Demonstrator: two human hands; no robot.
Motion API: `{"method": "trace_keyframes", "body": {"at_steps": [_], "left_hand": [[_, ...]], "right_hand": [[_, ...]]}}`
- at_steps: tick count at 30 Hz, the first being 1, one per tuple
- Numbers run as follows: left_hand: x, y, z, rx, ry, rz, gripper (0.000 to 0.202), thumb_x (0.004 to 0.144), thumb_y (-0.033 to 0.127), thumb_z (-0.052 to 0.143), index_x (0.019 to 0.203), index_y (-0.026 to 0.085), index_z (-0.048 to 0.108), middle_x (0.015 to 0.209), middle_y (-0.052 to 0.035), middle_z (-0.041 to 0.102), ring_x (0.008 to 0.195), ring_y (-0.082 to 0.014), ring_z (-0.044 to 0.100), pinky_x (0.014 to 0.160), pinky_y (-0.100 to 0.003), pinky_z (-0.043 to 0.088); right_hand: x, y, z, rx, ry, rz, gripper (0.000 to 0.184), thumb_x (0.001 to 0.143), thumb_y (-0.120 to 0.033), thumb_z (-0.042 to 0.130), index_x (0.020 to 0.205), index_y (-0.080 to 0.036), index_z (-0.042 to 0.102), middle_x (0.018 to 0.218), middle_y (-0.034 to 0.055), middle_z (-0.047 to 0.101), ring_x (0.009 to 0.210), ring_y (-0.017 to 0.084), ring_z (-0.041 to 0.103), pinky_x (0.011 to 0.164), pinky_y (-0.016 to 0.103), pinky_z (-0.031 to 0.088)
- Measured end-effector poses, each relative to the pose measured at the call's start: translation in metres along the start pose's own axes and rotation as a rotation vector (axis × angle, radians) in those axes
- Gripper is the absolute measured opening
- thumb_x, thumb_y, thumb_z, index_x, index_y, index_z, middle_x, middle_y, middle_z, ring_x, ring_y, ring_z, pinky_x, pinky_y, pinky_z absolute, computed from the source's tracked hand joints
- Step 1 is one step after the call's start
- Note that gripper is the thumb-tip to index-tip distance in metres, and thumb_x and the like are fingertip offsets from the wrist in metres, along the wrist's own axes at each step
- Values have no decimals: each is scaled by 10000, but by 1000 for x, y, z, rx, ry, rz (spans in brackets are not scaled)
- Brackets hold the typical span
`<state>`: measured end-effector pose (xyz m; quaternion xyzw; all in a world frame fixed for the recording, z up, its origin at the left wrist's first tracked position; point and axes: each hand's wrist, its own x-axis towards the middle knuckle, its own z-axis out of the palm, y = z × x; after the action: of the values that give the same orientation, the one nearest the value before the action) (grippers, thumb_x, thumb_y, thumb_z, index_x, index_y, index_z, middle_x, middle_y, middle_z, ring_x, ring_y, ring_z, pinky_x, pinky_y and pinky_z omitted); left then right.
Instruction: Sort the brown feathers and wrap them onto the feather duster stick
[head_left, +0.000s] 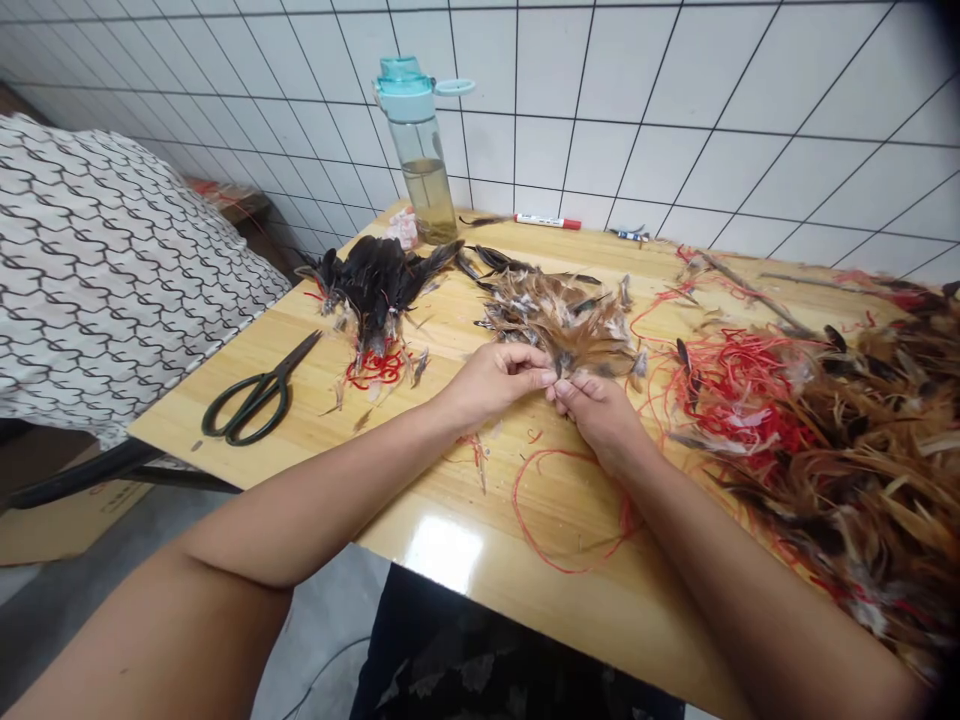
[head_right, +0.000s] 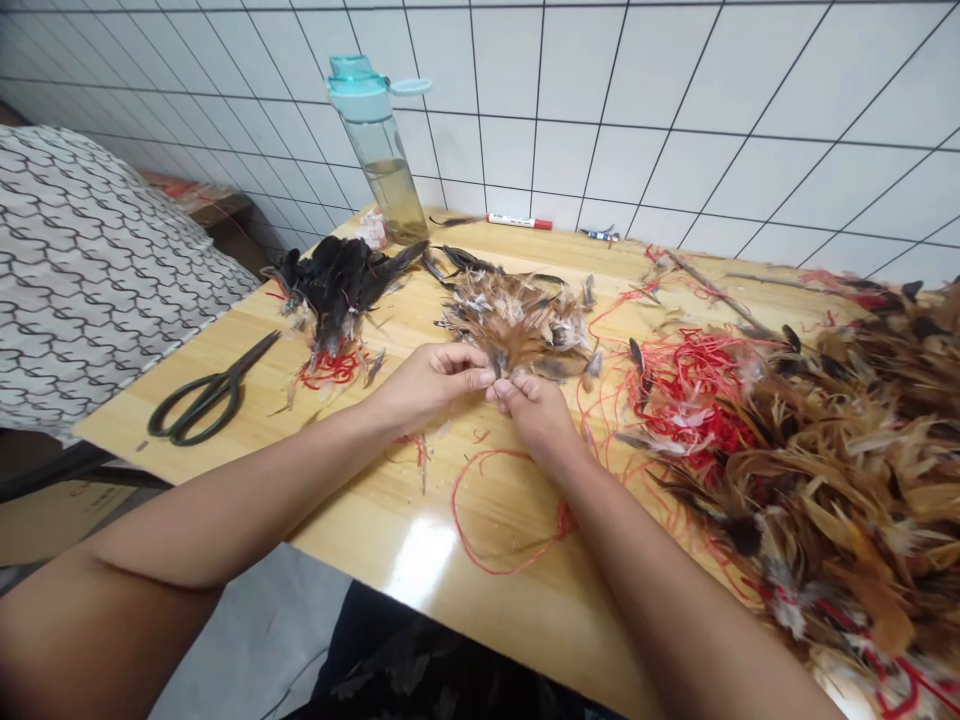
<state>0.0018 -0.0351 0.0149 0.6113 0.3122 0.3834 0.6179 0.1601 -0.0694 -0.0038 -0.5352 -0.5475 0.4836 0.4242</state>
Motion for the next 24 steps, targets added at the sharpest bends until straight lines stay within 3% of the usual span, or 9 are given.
{"method": "trace_keyframes", "body": {"at_steps": [7, 18, 24], "left_hand": [[0, -5, 1, -186, -11, -9, 366, 669, 377, 850, 739, 137, 583, 597, 18, 649, 612, -118, 632, 707, -285, 488], [-3, 4, -9, -124, -222, -117, 338, 709, 408, 827, 710, 112, 664, 689, -57, 708, 688, -163, 680, 752, -319, 526], [-4, 7, -13, -95, -331, -114, 360, 726, 448, 809, 719, 114, 676, 712, -83, 717, 727, -188, 696, 761, -340, 543]], "right_hand": [[-1, -3, -2, 7, -72, -13, 356, 751, -524, 609, 665, -180, 637, 553, -27, 490, 535, 99, 378, 552, 264, 331], [-5, -7, -9, 7, -271, -48, 436, 753, -602, 622, 671, -175, 648, 591, -15, 521, 569, 102, 428, 564, 254, 338], [-5, -6, -8, 71, -361, -46, 391, 753, -554, 657, 656, -175, 654, 594, -15, 540, 569, 98, 445, 572, 251, 344]]}}
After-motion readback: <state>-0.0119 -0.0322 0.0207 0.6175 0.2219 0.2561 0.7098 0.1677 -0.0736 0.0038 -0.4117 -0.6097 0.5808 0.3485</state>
